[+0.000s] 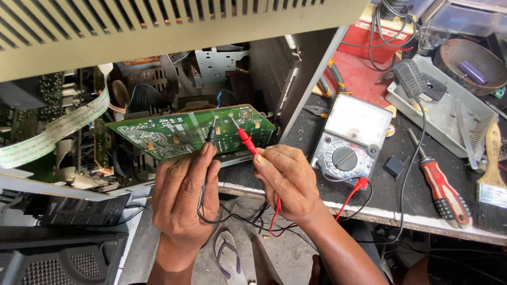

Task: The person uses a multimeter to test various points on a green circuit board. They hold the black probe in one hand and the red probe in the other, touching different components on the board.

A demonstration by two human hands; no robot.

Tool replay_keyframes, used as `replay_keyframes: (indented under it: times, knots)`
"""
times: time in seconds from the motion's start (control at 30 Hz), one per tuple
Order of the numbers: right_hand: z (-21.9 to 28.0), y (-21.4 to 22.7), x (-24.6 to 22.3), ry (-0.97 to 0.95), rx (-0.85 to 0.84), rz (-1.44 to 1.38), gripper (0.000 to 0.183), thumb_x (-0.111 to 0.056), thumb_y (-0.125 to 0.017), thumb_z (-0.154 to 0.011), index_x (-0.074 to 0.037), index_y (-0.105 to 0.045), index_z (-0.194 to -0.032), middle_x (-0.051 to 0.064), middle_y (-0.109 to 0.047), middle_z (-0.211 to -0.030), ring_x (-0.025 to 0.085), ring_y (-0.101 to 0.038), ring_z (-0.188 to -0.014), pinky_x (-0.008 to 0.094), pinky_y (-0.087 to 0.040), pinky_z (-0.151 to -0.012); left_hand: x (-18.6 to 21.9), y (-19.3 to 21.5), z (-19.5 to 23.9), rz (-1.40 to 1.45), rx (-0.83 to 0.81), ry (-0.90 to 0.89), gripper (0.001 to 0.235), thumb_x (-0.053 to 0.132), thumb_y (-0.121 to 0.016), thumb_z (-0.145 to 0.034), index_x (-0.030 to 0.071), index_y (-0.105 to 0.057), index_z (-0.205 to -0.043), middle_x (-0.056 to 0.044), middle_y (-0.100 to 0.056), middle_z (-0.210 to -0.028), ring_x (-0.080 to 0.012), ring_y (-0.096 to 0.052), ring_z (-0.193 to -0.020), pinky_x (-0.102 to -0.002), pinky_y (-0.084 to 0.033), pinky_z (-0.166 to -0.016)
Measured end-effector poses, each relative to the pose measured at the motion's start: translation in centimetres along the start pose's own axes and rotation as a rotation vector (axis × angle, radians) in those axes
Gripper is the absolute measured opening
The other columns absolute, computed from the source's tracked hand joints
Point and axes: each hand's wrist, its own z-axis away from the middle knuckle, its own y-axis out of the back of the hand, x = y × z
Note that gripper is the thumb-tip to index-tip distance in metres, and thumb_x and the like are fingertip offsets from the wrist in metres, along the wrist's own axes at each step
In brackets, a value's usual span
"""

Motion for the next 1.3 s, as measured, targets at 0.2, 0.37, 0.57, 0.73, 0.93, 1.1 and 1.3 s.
replay_keyframes:
  times: [0.2, 0.37, 0.57, 0.73, 0.93, 1.1, 1.3]
  knots:
    - [0.0, 0.3, 0.0, -0.011, -0.010, 0.060, 0.021, 0.001, -0.064, -0.105, 0.006, -0.064, -0.125, 0.018, -0.066, -0.108, 0.031, -0.072, -0.091, 0.042, -0.063, -0.081, 0.3, 0.2, 0.1, -0.011, -0.029, 0.009, 0.021, -0.002, -0.067, -0.105, -0.012, -0.068, -0.124, -0.021, -0.074, -0.113, -0.0330, -0.071, -0.095, -0.044, -0.061, -0.087]
    - [0.7, 0.4, 0.3, -0.013, -0.035, 0.110, 0.024, -0.003, -0.057, -0.110, 0.003, -0.063, -0.132, 0.014, -0.065, -0.107, 0.028, -0.069, -0.088, 0.040, -0.057, -0.077, 0.1, -0.4, 0.3, -0.033, 0.004, -0.044, 0.020, -0.002, -0.063, -0.108, -0.017, -0.067, -0.121, -0.025, -0.075, -0.108, -0.0361, -0.072, -0.091, -0.048, -0.058, -0.087]
    - [0.7, 0.4, 0.4, 0.001, -0.036, 0.109, 0.023, -0.004, -0.056, -0.111, 0.002, -0.063, -0.131, 0.012, -0.063, -0.103, 0.026, -0.064, -0.085, 0.038, -0.059, -0.077, 0.1, -0.3, 0.6, -0.025, -0.010, -0.031, 0.019, -0.006, -0.064, -0.110, -0.019, -0.068, -0.122, -0.028, -0.076, -0.109, -0.0376, -0.072, -0.093, -0.049, -0.057, -0.088]
    - [0.7, 0.4, 0.4, -0.008, -0.033, 0.091, 0.023, -0.004, -0.055, -0.111, 0.003, -0.064, -0.131, 0.013, -0.062, -0.104, 0.027, -0.063, -0.085, 0.040, -0.058, -0.077, 0.0, -0.3, 0.7, -0.023, 0.000, -0.038, 0.019, -0.005, -0.065, -0.111, -0.019, -0.068, -0.124, -0.028, -0.076, -0.109, -0.0374, -0.071, -0.094, -0.048, -0.056, -0.088]
    - [0.5, 0.2, 0.1, -0.006, -0.026, 0.112, 0.024, 0.002, -0.064, -0.106, 0.006, -0.063, -0.129, 0.015, -0.061, -0.103, 0.030, -0.065, -0.086, 0.041, -0.058, -0.076, -0.2, 0.1, 0.4, 0.000, -0.024, -0.026, 0.020, -0.005, -0.070, -0.104, -0.015, -0.068, -0.121, -0.025, -0.075, -0.114, -0.0331, -0.072, -0.095, -0.046, -0.059, -0.088]
    - [1.1, -0.1, 0.1, -0.019, -0.031, 0.074, 0.023, 0.000, -0.060, -0.107, 0.007, -0.062, -0.129, 0.015, -0.060, -0.105, 0.029, -0.066, -0.089, 0.042, -0.058, -0.079, -0.3, 0.2, 0.2, 0.019, -0.013, -0.004, 0.020, -0.004, -0.071, -0.102, -0.013, -0.068, -0.121, -0.023, -0.075, -0.113, -0.0323, -0.070, -0.094, -0.042, -0.062, -0.086]
    - [1.1, -0.2, 0.1, -0.017, -0.045, 0.088, 0.025, 0.001, -0.061, -0.107, 0.006, -0.061, -0.132, 0.015, -0.059, -0.106, 0.029, -0.067, -0.090, 0.042, -0.058, -0.081, -0.2, 0.2, 0.1, 0.024, -0.013, 0.000, 0.020, -0.004, -0.071, -0.103, -0.013, -0.068, -0.121, -0.023, -0.075, -0.113, -0.0322, -0.070, -0.093, -0.041, -0.062, -0.084]
